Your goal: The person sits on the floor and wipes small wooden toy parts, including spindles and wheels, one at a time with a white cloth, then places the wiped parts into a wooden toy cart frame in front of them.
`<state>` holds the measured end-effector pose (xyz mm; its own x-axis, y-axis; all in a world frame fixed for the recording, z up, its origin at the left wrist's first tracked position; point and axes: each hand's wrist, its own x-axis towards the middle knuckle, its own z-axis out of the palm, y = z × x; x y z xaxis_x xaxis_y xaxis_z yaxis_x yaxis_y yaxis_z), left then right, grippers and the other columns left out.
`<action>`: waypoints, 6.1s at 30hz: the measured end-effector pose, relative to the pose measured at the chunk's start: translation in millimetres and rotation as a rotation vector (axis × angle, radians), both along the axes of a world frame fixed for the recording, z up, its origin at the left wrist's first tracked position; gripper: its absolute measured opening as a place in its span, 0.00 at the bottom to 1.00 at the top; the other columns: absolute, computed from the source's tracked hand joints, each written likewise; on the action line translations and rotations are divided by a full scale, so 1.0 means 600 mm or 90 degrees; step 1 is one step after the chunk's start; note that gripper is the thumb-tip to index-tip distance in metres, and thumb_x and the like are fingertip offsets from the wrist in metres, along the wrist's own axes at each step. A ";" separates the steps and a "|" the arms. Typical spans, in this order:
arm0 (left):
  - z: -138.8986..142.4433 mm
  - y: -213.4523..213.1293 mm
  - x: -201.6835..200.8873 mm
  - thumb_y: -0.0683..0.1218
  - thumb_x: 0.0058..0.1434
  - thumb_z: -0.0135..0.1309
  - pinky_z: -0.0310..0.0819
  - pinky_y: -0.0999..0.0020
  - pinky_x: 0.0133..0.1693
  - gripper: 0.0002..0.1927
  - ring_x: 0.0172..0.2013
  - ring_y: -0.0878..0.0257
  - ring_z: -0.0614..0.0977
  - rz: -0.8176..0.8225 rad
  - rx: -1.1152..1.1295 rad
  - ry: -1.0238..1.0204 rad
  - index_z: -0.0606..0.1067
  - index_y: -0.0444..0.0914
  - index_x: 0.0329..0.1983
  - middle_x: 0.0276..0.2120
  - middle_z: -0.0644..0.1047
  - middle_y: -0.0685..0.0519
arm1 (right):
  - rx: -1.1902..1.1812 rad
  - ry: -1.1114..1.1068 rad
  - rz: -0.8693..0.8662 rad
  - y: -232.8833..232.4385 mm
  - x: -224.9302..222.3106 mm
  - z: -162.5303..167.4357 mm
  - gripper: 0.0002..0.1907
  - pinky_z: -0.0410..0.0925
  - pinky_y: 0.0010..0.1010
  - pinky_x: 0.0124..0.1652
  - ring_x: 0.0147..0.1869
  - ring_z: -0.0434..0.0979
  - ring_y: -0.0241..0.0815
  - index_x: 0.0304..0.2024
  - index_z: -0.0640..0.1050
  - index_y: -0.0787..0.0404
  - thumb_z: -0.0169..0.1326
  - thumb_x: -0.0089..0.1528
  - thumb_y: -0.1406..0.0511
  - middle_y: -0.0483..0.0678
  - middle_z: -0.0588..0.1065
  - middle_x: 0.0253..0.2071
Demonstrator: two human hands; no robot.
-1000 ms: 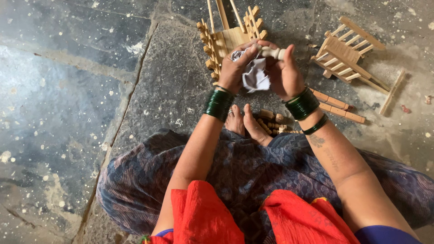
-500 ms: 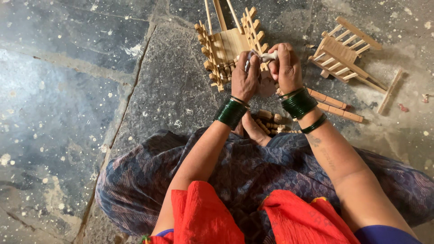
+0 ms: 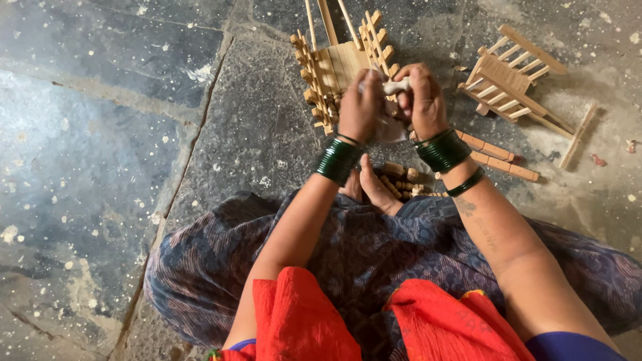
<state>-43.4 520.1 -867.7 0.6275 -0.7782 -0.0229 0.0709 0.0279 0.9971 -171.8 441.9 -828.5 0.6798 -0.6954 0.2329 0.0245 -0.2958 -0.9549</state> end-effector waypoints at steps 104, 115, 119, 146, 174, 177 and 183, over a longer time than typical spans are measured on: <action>-0.202 0.110 -0.119 0.55 0.69 0.48 0.76 0.48 0.38 0.16 0.36 0.40 0.82 -0.279 0.152 -0.334 0.73 0.38 0.47 0.33 0.81 0.38 | -0.439 0.465 0.138 0.015 0.034 -0.076 0.51 0.52 0.52 0.72 0.76 0.58 0.59 0.70 0.61 0.57 0.72 0.49 0.58 0.61 0.61 0.72; -0.251 0.113 -0.123 0.55 0.68 0.48 0.78 0.50 0.38 0.16 0.35 0.41 0.83 -0.272 0.107 -0.354 0.74 0.38 0.45 0.36 0.81 0.39 | -0.627 0.598 0.198 -0.005 0.132 -0.157 0.48 0.28 0.66 0.72 0.81 0.49 0.58 0.70 0.63 0.53 0.68 0.48 0.59 0.50 0.67 0.71; -0.273 0.116 -0.113 0.55 0.68 0.47 0.79 0.53 0.38 0.17 0.34 0.44 0.84 -0.309 0.133 -0.299 0.74 0.38 0.47 0.36 0.82 0.40 | -0.652 0.607 0.198 -0.001 0.152 -0.189 0.49 0.25 0.69 0.70 0.81 0.48 0.58 0.69 0.64 0.54 0.68 0.46 0.58 0.51 0.67 0.70; -0.347 0.144 -0.115 0.55 0.64 0.49 0.80 0.56 0.43 0.18 0.36 0.47 0.86 -0.339 0.190 -0.233 0.77 0.40 0.50 0.35 0.83 0.41 | -0.523 0.475 0.213 0.025 0.040 -0.207 0.28 0.65 0.46 0.66 0.71 0.68 0.53 0.68 0.70 0.53 0.57 0.65 0.62 0.55 0.68 0.69; -0.377 0.169 -0.130 0.57 0.63 0.52 0.78 0.55 0.44 0.18 0.42 0.43 0.84 -0.244 0.189 -0.221 0.79 0.41 0.45 0.39 0.82 0.40 | -0.223 1.095 0.587 0.134 -0.183 -0.329 0.21 0.73 0.46 0.47 0.45 0.81 0.57 0.55 0.76 0.57 0.48 0.59 0.68 0.61 0.80 0.43; -0.375 0.170 -0.130 0.57 0.63 0.52 0.78 0.54 0.44 0.18 0.42 0.44 0.84 -0.245 0.200 -0.222 0.78 0.41 0.45 0.39 0.82 0.40 | -0.230 1.064 0.543 0.121 -0.170 -0.322 0.22 0.73 0.47 0.47 0.44 0.81 0.58 0.55 0.76 0.57 0.47 0.58 0.68 0.63 0.79 0.43; -0.375 0.167 -0.130 0.57 0.63 0.52 0.77 0.53 0.44 0.18 0.41 0.44 0.84 -0.251 0.195 -0.238 0.78 0.41 0.45 0.39 0.82 0.40 | -0.247 0.899 0.400 0.093 -0.168 -0.304 0.33 0.71 0.50 0.48 0.45 0.78 0.63 0.65 0.70 0.50 0.46 0.56 0.71 0.66 0.77 0.44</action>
<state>-121.4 620.4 -1092.9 0.3024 -0.9461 -0.1156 -0.3378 -0.2198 0.9152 -272.8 497.9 -1011.1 0.6372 -0.2850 -0.7160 -0.5696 -0.8000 -0.1884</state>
